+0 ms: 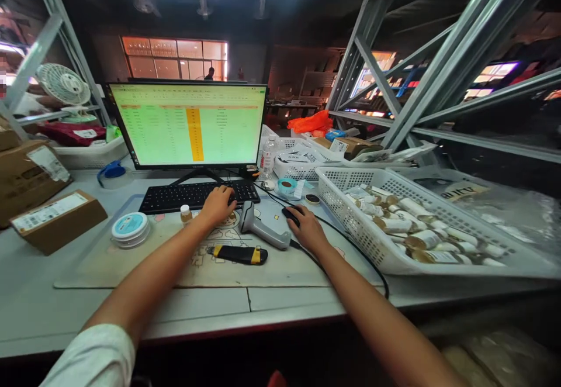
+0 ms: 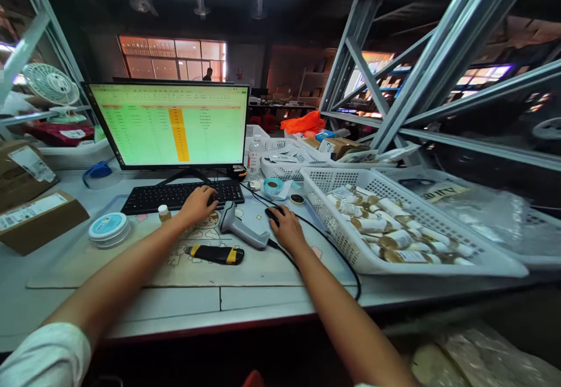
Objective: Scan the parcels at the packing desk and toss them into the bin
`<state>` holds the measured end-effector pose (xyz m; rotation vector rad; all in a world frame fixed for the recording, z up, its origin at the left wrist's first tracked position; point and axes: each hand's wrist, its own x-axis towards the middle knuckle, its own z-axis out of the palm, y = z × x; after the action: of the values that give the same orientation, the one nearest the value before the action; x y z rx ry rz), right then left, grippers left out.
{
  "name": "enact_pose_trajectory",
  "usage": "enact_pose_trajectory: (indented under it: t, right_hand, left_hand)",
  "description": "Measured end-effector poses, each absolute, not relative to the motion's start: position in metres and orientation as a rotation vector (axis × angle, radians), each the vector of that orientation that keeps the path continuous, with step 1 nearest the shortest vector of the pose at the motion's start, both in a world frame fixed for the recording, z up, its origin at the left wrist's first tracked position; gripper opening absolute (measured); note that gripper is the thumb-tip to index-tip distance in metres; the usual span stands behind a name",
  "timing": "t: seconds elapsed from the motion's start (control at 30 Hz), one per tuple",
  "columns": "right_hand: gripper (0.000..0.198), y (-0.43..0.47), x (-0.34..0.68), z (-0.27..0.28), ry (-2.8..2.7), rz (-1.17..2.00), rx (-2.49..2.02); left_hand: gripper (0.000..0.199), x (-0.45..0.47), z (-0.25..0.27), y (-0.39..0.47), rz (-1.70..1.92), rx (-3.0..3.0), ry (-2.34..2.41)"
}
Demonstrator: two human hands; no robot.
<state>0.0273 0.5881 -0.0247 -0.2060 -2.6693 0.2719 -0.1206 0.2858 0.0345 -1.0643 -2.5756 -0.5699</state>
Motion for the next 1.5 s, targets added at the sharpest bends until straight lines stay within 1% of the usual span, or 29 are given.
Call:
enact_pose_trajectory:
  t: [0.1, 0.17, 0.3, 0.43, 0.57, 0.63, 0.73, 0.8, 0.87, 0.93, 0.97, 1.07, 1.13, 1.27, 1.4, 1.5]
  right_hand:
    - [0.049, 0.587, 0.028, -0.024, -2.675, 0.274, -0.219]
    - [0.049, 0.587, 0.028, -0.025, -2.677, 0.273, -0.222]
    - [0.048, 0.587, 0.028, -0.027, -2.654, 0.276, -0.202]
    - [0.048, 0.586, 0.029, -0.027, -2.653, 0.259, -0.204]
    - [0.048, 0.587, 0.028, -0.027, -2.660, 0.269, -0.185]
    - [0.049, 0.589, 0.028, -0.028, -2.644, 0.289, -0.156]
    - [0.050, 0.593, 0.026, -0.031, -2.602, 0.313, -0.101]
    - [0.051, 0.596, 0.025, -0.033, -2.576, 0.300, -0.103]
    - [0.051, 0.600, 0.022, -0.036, -2.563, 0.261, -0.127]
    - [0.053, 0.603, 0.019, -0.039, -2.569, 0.217, -0.134]
    - [0.053, 0.605, 0.018, -0.040, -2.577, 0.200, -0.128]
    - [0.053, 0.610, 0.013, -0.043, -2.597, 0.155, -0.101]
    - [0.053, 0.613, 0.011, -0.046, -2.598, 0.127, -0.092]
    - [0.054, 0.618, 0.009, -0.049, -2.579, 0.104, -0.049]
    - [0.055, 0.619, 0.009, -0.048, -2.583, 0.083, -0.031]
    - [0.054, 0.618, 0.008, -0.047, -2.582, 0.065, -0.015]
  left_hand:
    - [0.050, -0.137, 0.021, 0.300, -0.464, -1.084, -2.621]
    - [0.054, -0.143, 0.014, 0.310, -0.447, -1.098, -2.647]
    - [0.053, -0.150, 0.008, 0.326, -0.360, -1.120, -2.683]
    - [0.045, -0.152, 0.013, 0.334, -0.275, -1.152, -2.676]
    - [0.047, -0.132, 0.034, 0.325, -0.372, -1.154, -2.552]
    - [0.045, -0.109, 0.051, 0.307, -0.419, -1.211, -2.392]
    - [0.032, -0.070, 0.081, 0.257, -0.484, -1.265, -2.126]
    - [0.028, -0.054, 0.094, 0.209, -0.545, -1.160, -2.045]
    - [0.028, -0.053, 0.096, 0.155, -0.561, -0.975, -2.070]
    - [0.034, -0.064, 0.084, 0.101, -0.516, -0.763, -2.195]
    - [0.042, -0.071, 0.072, 0.076, -0.487, -0.660, -2.291]
    - [0.076, -0.090, 0.025, 0.021, -0.492, -0.418, -2.647]
    - [0.087, -0.094, -0.004, 0.004, -0.591, -0.403, -2.756]
    - [0.080, -0.091, -0.034, 0.002, -0.823, -0.479, -2.678]
    - [0.079, -0.097, -0.036, 0.015, -0.872, -0.478, -2.669]
    - [0.072, -0.096, -0.027, 0.016, -0.916, -0.472, -2.612]
